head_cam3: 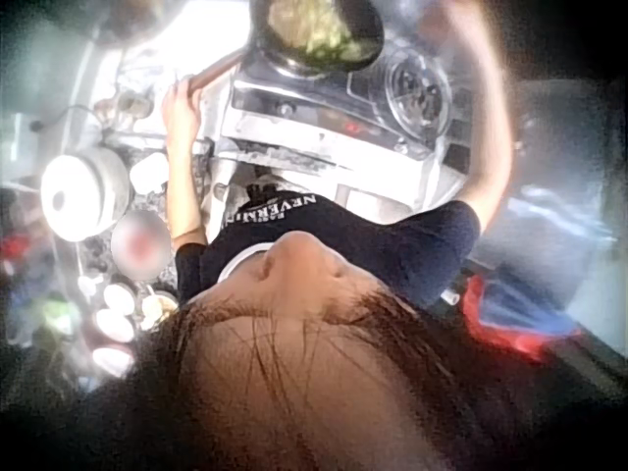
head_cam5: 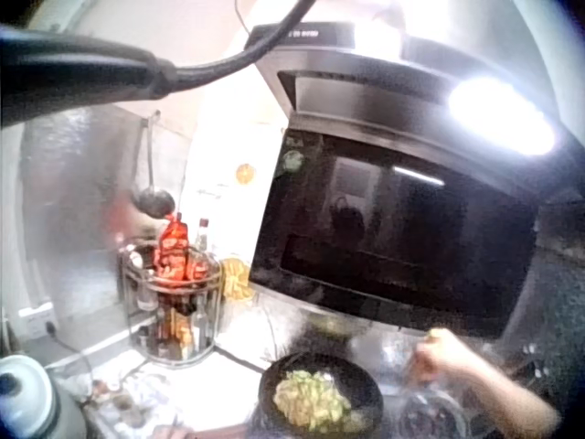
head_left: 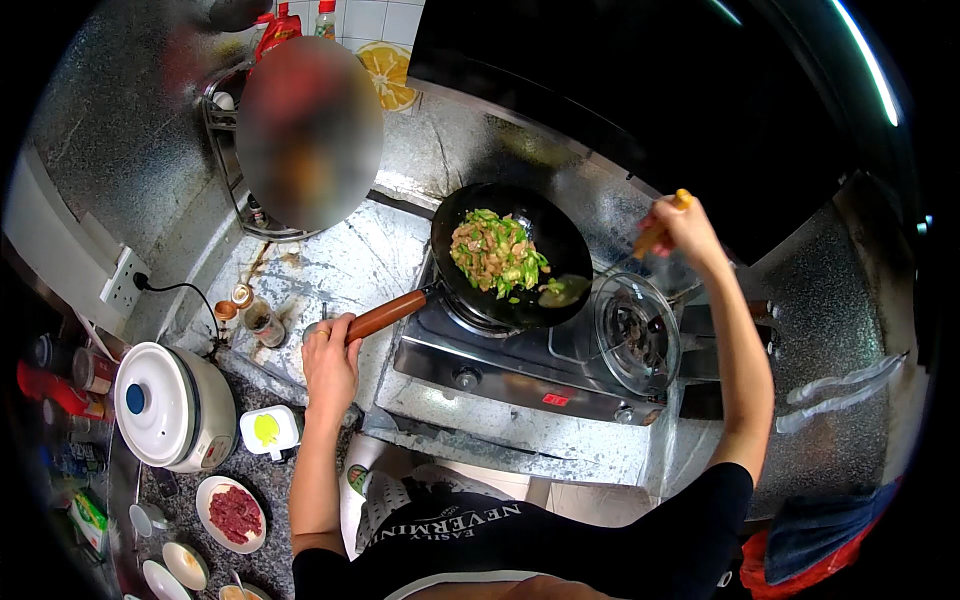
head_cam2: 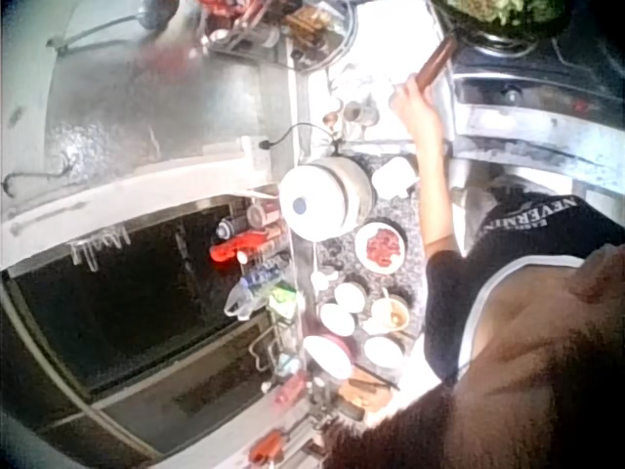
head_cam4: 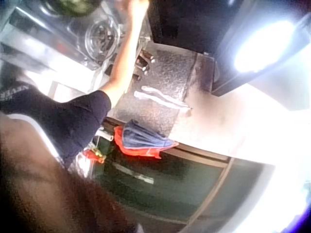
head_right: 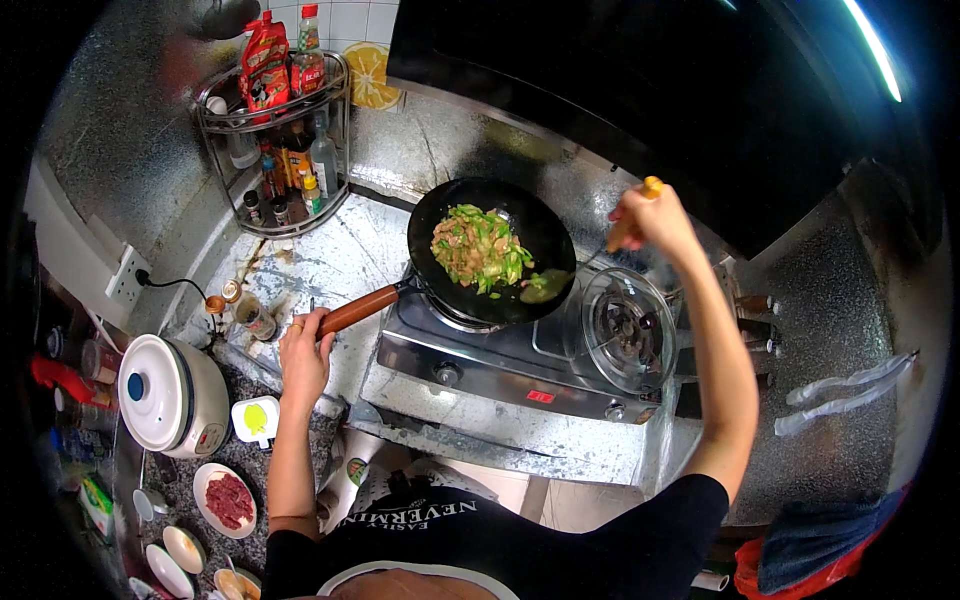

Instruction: The person prepares food by adding seasoning from a packet into a wok containing meat and vegetables, stirring the contents with a spatula, adding water from a cup, and using chopsticks to taste the dish. The person then transfers the cooked food from the wok onto a plate using the spatula, and afterwards washes the wok and spatula in a sink with running water.

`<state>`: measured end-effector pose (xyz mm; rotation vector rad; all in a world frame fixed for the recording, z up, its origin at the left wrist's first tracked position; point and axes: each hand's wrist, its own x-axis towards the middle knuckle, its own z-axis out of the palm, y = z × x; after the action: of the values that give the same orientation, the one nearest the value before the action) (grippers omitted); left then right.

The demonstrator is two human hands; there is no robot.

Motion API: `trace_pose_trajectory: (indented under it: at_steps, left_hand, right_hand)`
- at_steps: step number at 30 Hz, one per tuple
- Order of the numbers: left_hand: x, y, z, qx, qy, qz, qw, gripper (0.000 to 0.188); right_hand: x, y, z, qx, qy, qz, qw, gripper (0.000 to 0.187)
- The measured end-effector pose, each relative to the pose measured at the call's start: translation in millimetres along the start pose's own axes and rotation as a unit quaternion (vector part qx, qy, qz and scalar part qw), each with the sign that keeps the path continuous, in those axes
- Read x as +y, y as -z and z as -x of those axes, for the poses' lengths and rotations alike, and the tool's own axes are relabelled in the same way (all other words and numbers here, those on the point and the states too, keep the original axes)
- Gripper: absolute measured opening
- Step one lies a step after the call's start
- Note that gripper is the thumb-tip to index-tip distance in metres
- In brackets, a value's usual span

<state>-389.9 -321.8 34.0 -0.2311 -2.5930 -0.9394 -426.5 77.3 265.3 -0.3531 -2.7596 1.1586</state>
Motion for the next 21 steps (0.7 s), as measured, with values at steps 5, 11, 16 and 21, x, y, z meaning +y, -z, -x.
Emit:
trace_pose_trajectory:
  at_steps: [5, 11, 16, 21]
  left_hand:
    - [7, -6, 0, -0.001, -0.016, 0.026, 1.000, 0.030]
    - [3, 5, 4, -0.002, 0.005, 0.012, 1.000, 0.030]
    - [3, 2, 2, -0.007, 0.008, 0.006, 1.000, 0.030]
    - [4, -4, 1, -0.011, -0.004, 0.020, 1.000, 0.030]
  right_hand:
    - [9, -58, -6, -0.027, 0.079, -0.082, 0.993, 0.022]
    - [-34, -36, 46, -0.032, 0.094, -0.021, 0.995, 0.033]
    - [-1, -19, 42, -0.019, -0.047, -0.165, 0.985, 0.035]
    - [55, -66, 14, 0.095, -0.042, -0.389, 0.915, 0.036]
